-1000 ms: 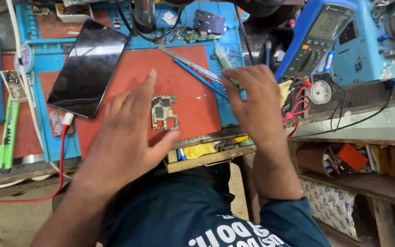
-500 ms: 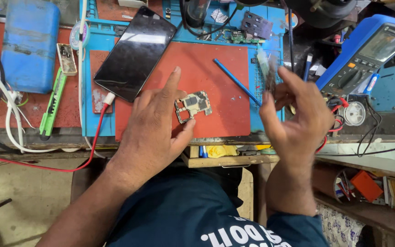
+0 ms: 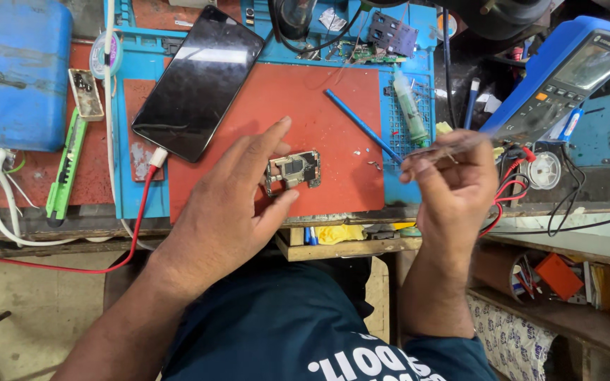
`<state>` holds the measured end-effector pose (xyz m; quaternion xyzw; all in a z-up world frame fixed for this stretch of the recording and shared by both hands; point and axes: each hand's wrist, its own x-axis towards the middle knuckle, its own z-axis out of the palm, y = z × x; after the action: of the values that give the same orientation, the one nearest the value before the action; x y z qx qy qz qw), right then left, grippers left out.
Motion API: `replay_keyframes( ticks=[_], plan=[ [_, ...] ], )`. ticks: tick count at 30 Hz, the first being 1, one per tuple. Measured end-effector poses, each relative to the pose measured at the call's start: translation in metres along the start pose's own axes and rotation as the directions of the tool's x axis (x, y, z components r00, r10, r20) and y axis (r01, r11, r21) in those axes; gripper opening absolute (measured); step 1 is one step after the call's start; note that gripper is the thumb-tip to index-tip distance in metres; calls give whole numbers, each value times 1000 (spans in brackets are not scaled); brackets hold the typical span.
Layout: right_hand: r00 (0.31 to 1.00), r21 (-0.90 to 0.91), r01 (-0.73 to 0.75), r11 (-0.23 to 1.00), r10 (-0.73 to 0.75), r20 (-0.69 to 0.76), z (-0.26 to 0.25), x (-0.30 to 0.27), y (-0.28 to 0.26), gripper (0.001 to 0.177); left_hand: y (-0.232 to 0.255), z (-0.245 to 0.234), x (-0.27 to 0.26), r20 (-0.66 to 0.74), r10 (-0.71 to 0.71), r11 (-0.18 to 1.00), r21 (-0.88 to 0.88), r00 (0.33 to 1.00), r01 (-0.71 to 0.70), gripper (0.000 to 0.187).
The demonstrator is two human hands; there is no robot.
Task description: The person cleans a small electronic component with a brush and sponge, then uses tweezers to remove and reposition a small part on the component. The work is performed on a cluttered workbench with a smartphone and multimeter nearby.
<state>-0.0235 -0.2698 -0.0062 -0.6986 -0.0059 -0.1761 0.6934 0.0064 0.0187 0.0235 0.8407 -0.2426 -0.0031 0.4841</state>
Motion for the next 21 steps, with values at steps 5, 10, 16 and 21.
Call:
replay_keyframes(
  ticks=[5, 10, 16, 21],
  plan=[
    [980, -207, 193, 959, -179, 83, -1, -14, -1, 16, 0, 3, 1, 1, -50, 998, -49, 999, 50, 51],
    [981, -50, 146, 988, -138, 137, 19, -32, -14, 20, 5, 1, -5, -80, -100, 986, -141, 992, 88, 36],
    [923, -497, 379, 781, -354, 148, 29, -34, -8, 16, 5, 8, -13, 28, -222, 754, -628, 975, 190, 27],
    [993, -222, 118, 968, -108, 53, 27, -56, -3, 17, -5, 7, -18, 82, -296, 629, -733, 952, 259, 38]
  ],
)
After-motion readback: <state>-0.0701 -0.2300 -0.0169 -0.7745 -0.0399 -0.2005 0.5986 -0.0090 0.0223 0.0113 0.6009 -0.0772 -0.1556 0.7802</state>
